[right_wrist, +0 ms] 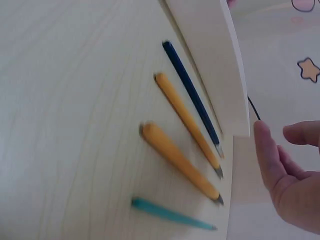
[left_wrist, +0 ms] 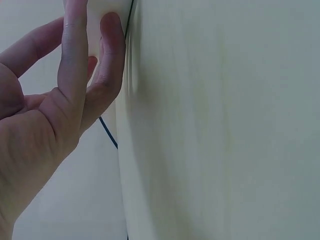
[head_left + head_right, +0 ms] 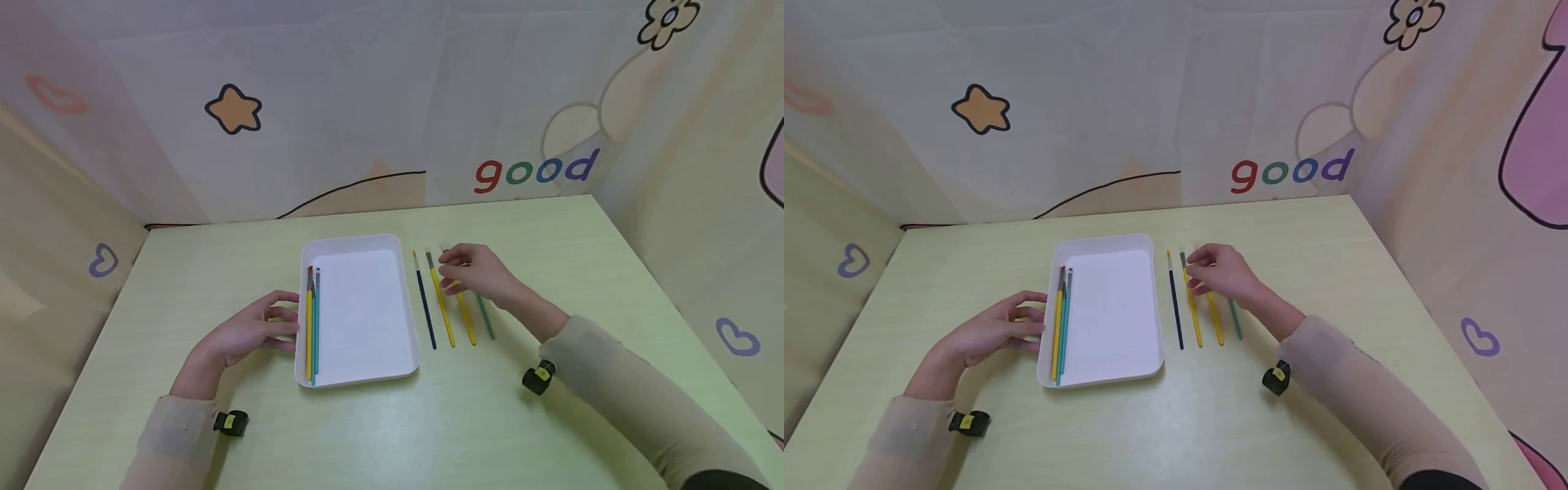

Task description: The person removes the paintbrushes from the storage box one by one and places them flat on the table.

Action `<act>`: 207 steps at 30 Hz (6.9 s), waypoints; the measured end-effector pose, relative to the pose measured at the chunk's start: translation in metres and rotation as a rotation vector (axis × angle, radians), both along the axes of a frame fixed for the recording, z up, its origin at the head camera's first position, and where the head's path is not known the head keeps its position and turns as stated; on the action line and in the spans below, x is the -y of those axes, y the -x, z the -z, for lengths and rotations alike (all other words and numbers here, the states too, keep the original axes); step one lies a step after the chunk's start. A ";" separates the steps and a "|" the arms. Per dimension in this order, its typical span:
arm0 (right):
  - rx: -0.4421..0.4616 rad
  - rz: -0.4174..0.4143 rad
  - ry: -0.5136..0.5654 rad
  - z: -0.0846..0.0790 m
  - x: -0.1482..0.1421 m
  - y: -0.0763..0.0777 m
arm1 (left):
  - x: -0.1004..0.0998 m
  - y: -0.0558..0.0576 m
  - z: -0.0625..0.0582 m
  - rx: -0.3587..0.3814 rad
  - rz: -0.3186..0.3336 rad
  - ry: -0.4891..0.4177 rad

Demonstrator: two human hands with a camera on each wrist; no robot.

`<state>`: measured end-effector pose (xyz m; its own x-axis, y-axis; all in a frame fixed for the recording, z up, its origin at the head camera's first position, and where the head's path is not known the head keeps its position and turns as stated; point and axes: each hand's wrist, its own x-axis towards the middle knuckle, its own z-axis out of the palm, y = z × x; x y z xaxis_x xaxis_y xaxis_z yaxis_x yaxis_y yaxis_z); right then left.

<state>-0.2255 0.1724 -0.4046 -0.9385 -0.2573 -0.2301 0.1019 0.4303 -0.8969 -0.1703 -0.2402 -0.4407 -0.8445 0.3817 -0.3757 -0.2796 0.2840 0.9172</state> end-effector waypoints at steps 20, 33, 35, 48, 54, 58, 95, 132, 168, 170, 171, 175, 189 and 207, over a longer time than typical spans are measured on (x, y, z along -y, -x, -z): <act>0.359 -0.256 0.360 -0.001 0.081 -0.006 | -0.001 0.001 -0.002 0.022 0.003 -0.010; 0.494 -0.246 0.388 0.021 0.130 -0.016 | -0.001 0.001 -0.002 0.025 0.006 -0.011; 0.504 -0.243 0.403 0.022 0.133 -0.016 | -0.001 0.001 -0.002 0.026 0.007 -0.015; 0.593 -0.214 0.499 0.026 0.159 -0.021 | 0.000 0.001 -0.004 0.030 0.020 -0.005; 0.602 -0.181 0.503 0.031 0.165 -0.017 | -0.002 0.002 -0.005 0.030 0.023 -0.002; 0.598 -0.179 0.515 0.035 0.171 -0.017 | -0.002 0.002 -0.005 0.035 0.026 -0.004; 0.357 -0.142 0.362 0.038 0.179 -0.024 | -0.003 0.002 -0.005 0.044 0.028 -0.058; 0.280 -0.163 0.282 0.001 0.079 -0.026 | -0.003 0.000 -0.006 0.031 0.027 -0.033; 0.216 -0.053 0.067 0.008 -0.030 -0.008 | 0.000 0.002 -0.006 0.027 0.025 -0.006; 0.215 -0.046 0.061 0.009 -0.034 -0.007 | 0.000 0.002 -0.006 0.027 0.021 0.002; 0.214 -0.042 0.056 0.010 -0.036 -0.007 | 0.000 0.002 -0.006 0.029 0.018 0.006; 0.200 -0.035 0.036 0.011 -0.044 -0.006 | -0.001 0.001 -0.007 0.030 0.015 0.015; 0.157 0.028 -0.074 0.019 -0.071 0.006 | -0.002 0.002 -0.008 0.027 0.023 0.018; -0.023 0.078 -0.343 0.033 -0.077 0.013 | -0.001 0.002 -0.008 0.026 0.023 0.012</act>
<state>-0.2387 0.2489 -0.4379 -0.9582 -0.0963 -0.2694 0.1276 0.6989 -0.7037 -0.1728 -0.2396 -0.4332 -0.8254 0.3962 -0.4022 -0.2967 0.3017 0.9061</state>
